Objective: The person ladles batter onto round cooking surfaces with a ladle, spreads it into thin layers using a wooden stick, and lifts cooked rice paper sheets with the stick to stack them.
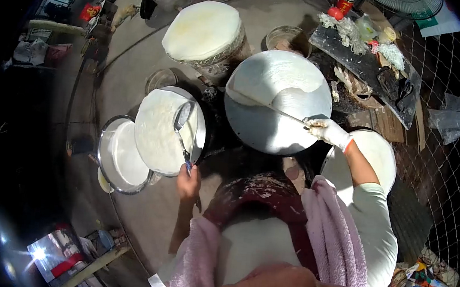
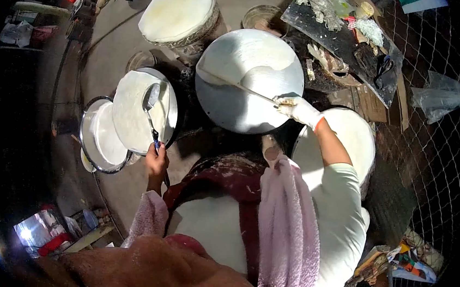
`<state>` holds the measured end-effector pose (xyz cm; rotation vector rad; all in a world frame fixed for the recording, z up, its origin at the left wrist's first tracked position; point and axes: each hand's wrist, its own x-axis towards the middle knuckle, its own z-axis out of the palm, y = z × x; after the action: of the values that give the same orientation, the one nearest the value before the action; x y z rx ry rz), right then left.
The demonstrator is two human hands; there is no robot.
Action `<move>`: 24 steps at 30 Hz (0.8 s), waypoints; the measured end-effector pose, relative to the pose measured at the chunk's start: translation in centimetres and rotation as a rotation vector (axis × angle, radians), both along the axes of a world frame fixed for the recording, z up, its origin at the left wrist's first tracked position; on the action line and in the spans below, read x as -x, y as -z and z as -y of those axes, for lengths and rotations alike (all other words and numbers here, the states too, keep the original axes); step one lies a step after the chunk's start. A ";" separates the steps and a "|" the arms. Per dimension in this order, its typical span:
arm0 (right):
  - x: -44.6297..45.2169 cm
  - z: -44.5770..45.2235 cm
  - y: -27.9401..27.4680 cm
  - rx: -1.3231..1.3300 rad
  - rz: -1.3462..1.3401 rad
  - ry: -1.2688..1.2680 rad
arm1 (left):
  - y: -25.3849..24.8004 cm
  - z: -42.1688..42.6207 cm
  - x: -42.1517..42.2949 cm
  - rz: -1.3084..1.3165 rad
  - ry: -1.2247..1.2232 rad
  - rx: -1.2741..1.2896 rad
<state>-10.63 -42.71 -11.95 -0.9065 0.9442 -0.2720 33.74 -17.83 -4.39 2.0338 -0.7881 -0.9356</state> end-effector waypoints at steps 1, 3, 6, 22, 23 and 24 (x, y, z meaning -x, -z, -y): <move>0.6 0.6 -1.0 0.042 -0.053 -0.058 | -0.2 -0.2 -0.4 -0.065 -0.004 -0.049; 0.5 2.1 -1.7 0.185 0.036 0.003 | 0.9 0.0 -1.1 0.143 0.080 0.011; -0.6 5.9 -0.4 0.454 -0.160 0.027 | 1.8 2.5 -1.7 0.298 0.175 0.063; 0.0 2.9 2.3 0.313 0.025 -0.062 | 1.4 11.3 2.0 0.682 0.676 -0.173; -0.5 2.0 1.4 0.231 -0.022 -0.089 | 0.9 10.3 2.0 0.678 0.690 -0.202; -0.8 0.7 0.2 0.146 -0.072 -0.114 | 0.7 9.0 1.8 0.692 0.710 -0.205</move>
<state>-9.83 -43.45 -12.20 -1.1069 0.9442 -0.2145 31.98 -26.84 -5.10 2.3154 -1.9437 -0.6626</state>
